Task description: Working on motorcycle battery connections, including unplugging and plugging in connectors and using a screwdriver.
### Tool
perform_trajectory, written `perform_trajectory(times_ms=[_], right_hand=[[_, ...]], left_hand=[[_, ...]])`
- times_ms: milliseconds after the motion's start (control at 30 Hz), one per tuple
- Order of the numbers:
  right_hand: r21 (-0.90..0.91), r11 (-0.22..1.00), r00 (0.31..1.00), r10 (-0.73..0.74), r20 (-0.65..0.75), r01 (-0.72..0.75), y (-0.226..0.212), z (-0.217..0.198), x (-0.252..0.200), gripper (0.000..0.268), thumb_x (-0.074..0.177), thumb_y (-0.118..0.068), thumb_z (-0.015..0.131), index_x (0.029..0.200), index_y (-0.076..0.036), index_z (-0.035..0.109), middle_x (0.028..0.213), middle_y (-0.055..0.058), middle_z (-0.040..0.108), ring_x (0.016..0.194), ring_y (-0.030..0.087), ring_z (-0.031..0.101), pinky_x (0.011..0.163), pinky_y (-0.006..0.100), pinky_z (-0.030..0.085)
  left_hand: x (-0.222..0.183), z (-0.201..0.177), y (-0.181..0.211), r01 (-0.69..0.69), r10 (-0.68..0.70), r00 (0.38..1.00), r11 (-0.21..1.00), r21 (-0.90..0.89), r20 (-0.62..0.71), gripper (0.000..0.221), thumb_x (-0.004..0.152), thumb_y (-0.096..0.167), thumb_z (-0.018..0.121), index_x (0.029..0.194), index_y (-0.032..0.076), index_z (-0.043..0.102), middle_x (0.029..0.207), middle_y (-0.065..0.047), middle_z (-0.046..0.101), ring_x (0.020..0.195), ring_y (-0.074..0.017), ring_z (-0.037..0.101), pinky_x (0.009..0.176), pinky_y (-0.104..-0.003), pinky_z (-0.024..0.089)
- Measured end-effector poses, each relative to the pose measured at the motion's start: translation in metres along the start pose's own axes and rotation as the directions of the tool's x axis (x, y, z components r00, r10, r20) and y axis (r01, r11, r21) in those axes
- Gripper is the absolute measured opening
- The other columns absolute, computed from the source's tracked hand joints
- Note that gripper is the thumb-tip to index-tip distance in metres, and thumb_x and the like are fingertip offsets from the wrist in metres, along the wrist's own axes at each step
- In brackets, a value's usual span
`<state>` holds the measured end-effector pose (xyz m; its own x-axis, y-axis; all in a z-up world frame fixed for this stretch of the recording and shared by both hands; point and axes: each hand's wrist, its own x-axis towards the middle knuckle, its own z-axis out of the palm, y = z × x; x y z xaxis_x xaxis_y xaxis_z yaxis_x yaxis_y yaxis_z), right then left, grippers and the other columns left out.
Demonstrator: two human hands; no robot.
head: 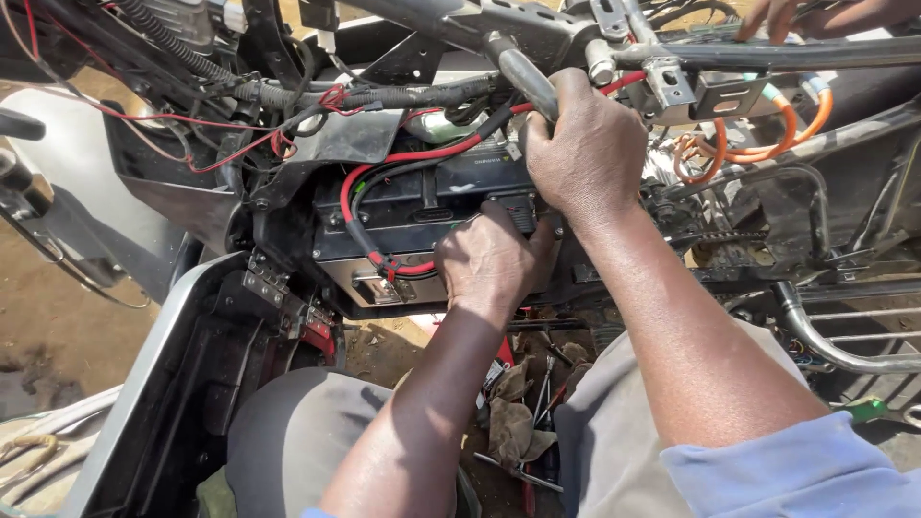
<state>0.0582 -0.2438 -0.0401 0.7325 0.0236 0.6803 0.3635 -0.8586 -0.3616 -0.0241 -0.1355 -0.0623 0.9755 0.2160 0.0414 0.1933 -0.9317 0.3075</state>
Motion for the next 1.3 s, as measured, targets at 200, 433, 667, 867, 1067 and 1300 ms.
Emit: perform_trajectory(times_ms=[200, 433, 667, 867, 1067, 1300], right_hand=[[0.017, 0.998, 0.998, -0.058, -0.01, 0.058, 0.003, 0.001, -0.005, 0.022, 0.088, -0.023, 0.068, 0.106, -0.013, 0.06, 0.071, 0.007, 0.064, 0.06, 0.038, 0.061, 0.052, 0.053, 0.045], [0.009, 0.995, 0.994, -0.097, -0.041, 0.097, 0.009, 0.007, -0.012, 0.024, 0.089, -0.017, 0.062, 0.112, -0.014, 0.059, 0.071, 0.008, 0.056, 0.056, 0.037, 0.051, 0.051, 0.057, 0.04], [0.011, 0.996, 0.996, -0.087, -0.024, 0.088, 0.004, 0.002, -0.011, 0.03, 0.079, -0.017, 0.06, 0.108, -0.013, 0.057, 0.073, 0.006, 0.058, 0.062, 0.038, 0.057, 0.058, 0.054, 0.043], [-0.003, 0.997, 0.997, -0.078, -0.022, 0.078, 0.008, -0.002, -0.005, 0.032, 0.077, -0.016, 0.061, 0.108, -0.012, 0.058, 0.074, 0.007, 0.064, 0.062, 0.038, 0.062, 0.058, 0.051, 0.046], [0.003, 0.994, 0.994, -0.111, 0.019, 0.111, 0.007, 0.002, -0.015, 0.029, 0.079, -0.014, 0.062, 0.106, -0.01, 0.054, 0.074, 0.007, 0.058, 0.06, 0.034, 0.058, 0.053, 0.051, 0.045], [-0.021, 0.995, 0.995, -0.097, -0.012, 0.097, 0.006, 0.0, -0.009, 0.034, 0.077, -0.017, 0.062, 0.11, -0.011, 0.057, 0.077, 0.008, 0.062, 0.065, 0.041, 0.06, 0.057, 0.055, 0.045]], left_hand=[[0.011, -0.003, -0.014, -0.132, 0.125, 0.987, 0.989, 0.066, 0.101, 0.068, 0.088, 0.074, 0.049, 0.097, 0.01, 0.069, 0.082, -0.017, 0.074, 0.081, -0.0449, 0.073, 0.068, -0.055, 0.055], [-0.011, 0.031, 0.0, 0.059, -0.08, 0.972, 0.993, -0.102, -0.219, 0.062, 0.085, 0.069, 0.054, 0.091, 0.007, 0.064, 0.077, -0.018, 0.074, 0.074, -0.0458, 0.072, 0.065, -0.059, 0.055], [0.019, 0.018, -0.036, -0.364, 0.371, 0.928, 0.921, 0.14, -0.028, 0.068, 0.09, 0.072, 0.052, 0.097, 0.007, 0.068, 0.084, -0.018, 0.075, 0.077, -0.0454, 0.072, 0.064, -0.056, 0.055], [-0.004, 0.03, 0.0, -0.019, -0.018, 0.931, 0.995, -0.099, -0.364, 0.065, 0.087, 0.071, 0.057, 0.081, 0.006, 0.059, 0.066, -0.02, 0.07, 0.062, -0.0463, 0.07, 0.056, -0.057, 0.054], [0.011, 0.013, -0.037, -0.363, 0.367, 0.93, 0.928, 0.085, -0.031, 0.069, 0.088, 0.072, 0.055, 0.096, 0.005, 0.068, 0.086, -0.019, 0.075, 0.08, -0.0442, 0.073, 0.066, -0.055, 0.055], [-0.007, 0.013, -0.007, -0.029, 0.017, 0.994, 0.994, -0.102, -0.109, 0.062, 0.087, 0.068, 0.058, 0.088, 0.007, 0.068, 0.077, -0.02, 0.074, 0.074, -0.0469, 0.073, 0.065, -0.055, 0.057]])
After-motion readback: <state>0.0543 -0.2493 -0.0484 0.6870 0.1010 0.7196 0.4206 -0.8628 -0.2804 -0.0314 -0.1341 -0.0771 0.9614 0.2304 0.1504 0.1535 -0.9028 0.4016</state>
